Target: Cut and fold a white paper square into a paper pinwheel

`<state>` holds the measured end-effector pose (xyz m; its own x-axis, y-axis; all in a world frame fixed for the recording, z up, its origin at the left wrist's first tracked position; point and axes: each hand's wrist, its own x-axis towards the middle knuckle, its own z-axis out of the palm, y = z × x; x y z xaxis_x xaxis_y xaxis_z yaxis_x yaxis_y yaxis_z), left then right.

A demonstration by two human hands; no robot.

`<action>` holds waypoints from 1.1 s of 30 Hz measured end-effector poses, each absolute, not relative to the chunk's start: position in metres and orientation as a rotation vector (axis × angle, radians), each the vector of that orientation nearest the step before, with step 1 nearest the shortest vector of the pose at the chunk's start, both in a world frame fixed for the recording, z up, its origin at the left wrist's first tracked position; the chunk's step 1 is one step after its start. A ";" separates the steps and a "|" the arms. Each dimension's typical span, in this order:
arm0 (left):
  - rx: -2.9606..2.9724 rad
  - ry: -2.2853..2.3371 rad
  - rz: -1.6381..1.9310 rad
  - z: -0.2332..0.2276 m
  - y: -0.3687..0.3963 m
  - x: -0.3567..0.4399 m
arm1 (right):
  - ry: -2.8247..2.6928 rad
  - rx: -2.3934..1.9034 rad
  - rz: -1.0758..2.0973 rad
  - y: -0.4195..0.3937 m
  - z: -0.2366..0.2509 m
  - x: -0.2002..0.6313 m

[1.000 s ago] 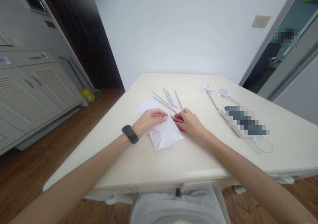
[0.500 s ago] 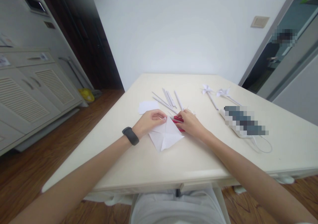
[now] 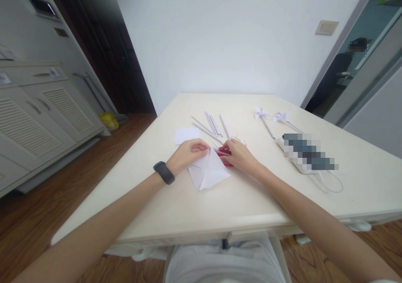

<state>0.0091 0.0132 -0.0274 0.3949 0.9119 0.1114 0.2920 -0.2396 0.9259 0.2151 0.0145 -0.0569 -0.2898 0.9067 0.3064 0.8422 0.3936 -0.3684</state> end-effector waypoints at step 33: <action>1.788 1.029 0.866 -0.029 0.015 0.008 | -1.930 -1.050 0.976 0.000 -0.035 0.200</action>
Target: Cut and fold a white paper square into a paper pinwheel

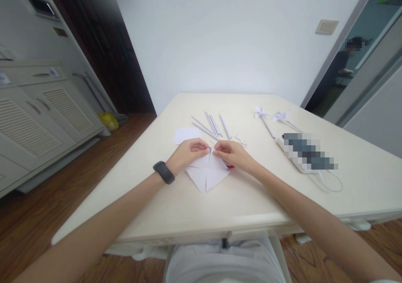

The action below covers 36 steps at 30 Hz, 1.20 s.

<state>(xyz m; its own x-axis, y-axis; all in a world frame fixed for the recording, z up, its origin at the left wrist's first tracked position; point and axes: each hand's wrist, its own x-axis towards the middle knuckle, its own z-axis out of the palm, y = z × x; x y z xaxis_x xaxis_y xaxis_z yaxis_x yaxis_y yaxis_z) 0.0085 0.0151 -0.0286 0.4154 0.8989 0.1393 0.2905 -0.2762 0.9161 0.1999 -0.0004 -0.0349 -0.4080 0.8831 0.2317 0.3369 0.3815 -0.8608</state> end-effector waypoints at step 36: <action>1.651 1.010 0.828 -0.023 0.010 0.009 | -1.725 -1.025 1.035 0.006 -0.037 0.203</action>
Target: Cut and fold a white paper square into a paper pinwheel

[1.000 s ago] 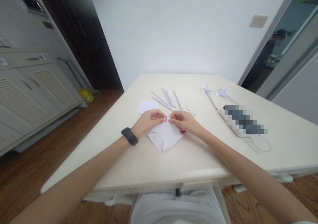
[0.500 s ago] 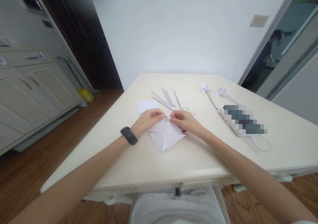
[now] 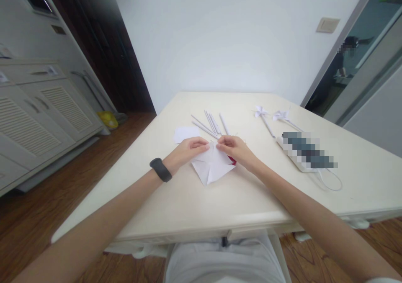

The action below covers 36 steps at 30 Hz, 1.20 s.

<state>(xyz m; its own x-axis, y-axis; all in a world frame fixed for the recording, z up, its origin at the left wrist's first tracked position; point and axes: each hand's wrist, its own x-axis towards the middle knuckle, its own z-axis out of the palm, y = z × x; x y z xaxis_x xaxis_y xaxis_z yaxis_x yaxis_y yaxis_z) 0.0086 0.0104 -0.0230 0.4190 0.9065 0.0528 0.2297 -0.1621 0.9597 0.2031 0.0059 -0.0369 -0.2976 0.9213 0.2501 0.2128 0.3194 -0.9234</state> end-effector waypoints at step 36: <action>1.641 0.972 0.849 -0.031 0.010 0.008 | -1.344 -0.871 1.370 0.003 -0.036 0.203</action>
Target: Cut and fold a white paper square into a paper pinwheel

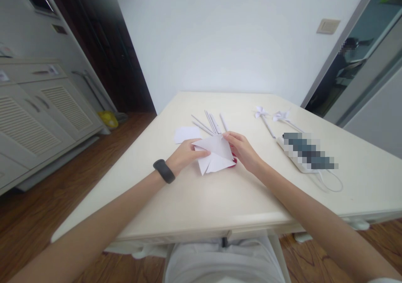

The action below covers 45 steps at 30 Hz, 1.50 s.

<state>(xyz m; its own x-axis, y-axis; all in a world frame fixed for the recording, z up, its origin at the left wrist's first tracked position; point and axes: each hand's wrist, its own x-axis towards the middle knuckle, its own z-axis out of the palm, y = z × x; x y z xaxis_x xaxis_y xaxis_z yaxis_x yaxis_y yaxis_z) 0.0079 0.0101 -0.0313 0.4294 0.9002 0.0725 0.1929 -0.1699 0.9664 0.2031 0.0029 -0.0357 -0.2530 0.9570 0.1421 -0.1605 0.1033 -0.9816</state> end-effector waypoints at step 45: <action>2.002 1.153 0.954 -0.034 0.018 0.006 | -1.679 -0.880 1.346 0.002 -0.030 0.209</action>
